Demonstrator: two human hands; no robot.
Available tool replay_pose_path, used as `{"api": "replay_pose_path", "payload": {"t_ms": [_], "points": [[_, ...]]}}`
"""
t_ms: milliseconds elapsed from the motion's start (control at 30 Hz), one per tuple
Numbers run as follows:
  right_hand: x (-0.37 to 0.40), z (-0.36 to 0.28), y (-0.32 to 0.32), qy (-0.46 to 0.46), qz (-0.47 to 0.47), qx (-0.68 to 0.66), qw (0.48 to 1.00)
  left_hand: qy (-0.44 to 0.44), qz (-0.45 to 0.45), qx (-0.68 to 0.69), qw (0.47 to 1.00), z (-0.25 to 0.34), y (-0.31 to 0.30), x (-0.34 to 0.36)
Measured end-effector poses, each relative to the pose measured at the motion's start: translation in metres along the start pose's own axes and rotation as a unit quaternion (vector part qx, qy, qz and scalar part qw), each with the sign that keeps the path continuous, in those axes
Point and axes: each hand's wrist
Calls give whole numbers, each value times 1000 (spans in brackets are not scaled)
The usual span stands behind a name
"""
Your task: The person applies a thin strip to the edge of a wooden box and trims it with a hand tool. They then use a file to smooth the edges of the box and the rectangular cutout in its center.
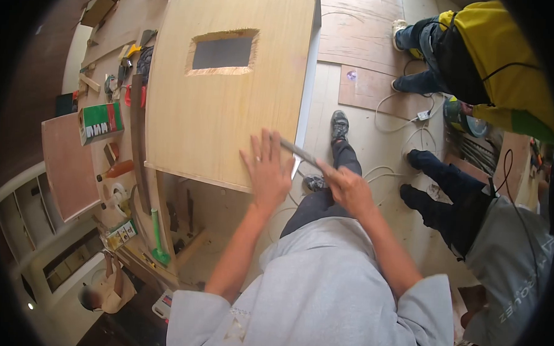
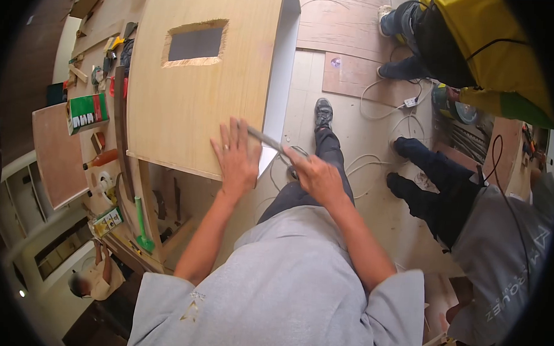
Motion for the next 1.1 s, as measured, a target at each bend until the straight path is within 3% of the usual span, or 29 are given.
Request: {"api": "replay_pose_path", "payload": {"t_ms": [100,200,433,500,767,900,1033,1100], "points": [[-85,1,-6,-23,31,41,998,-29,32,-13,999,-18,-5,-83],[-127,3,-10,-48,37,25,998,-52,41,-2,998,-22,-13,-121],[-6,-2,-31,41,-41,11,998,-17,-12,13,1000,25,-7,-10],[-9,-2,-34,43,-35,2,998,-15,-11,20,1000,29,-7,-14],[-180,16,-35,-65,35,46,996,-47,68,-35,996,-14,-19,-171],[-153,14,-42,-47,11,64,997,-20,45,-46,998,-10,-28,-144],[-40,14,-41,18,-14,27,999,19,15,-27,999,24,-16,-55],[-22,9,-41,35,-13,25,999,21,8,-14,1000,31,-13,-46]]}}
Point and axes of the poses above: each hand's wrist, its own x-axis away from the middle knuckle, its own y-axis out of the palm, z = x × y, and after that the axes turned 9 degrees about -x, right-handed
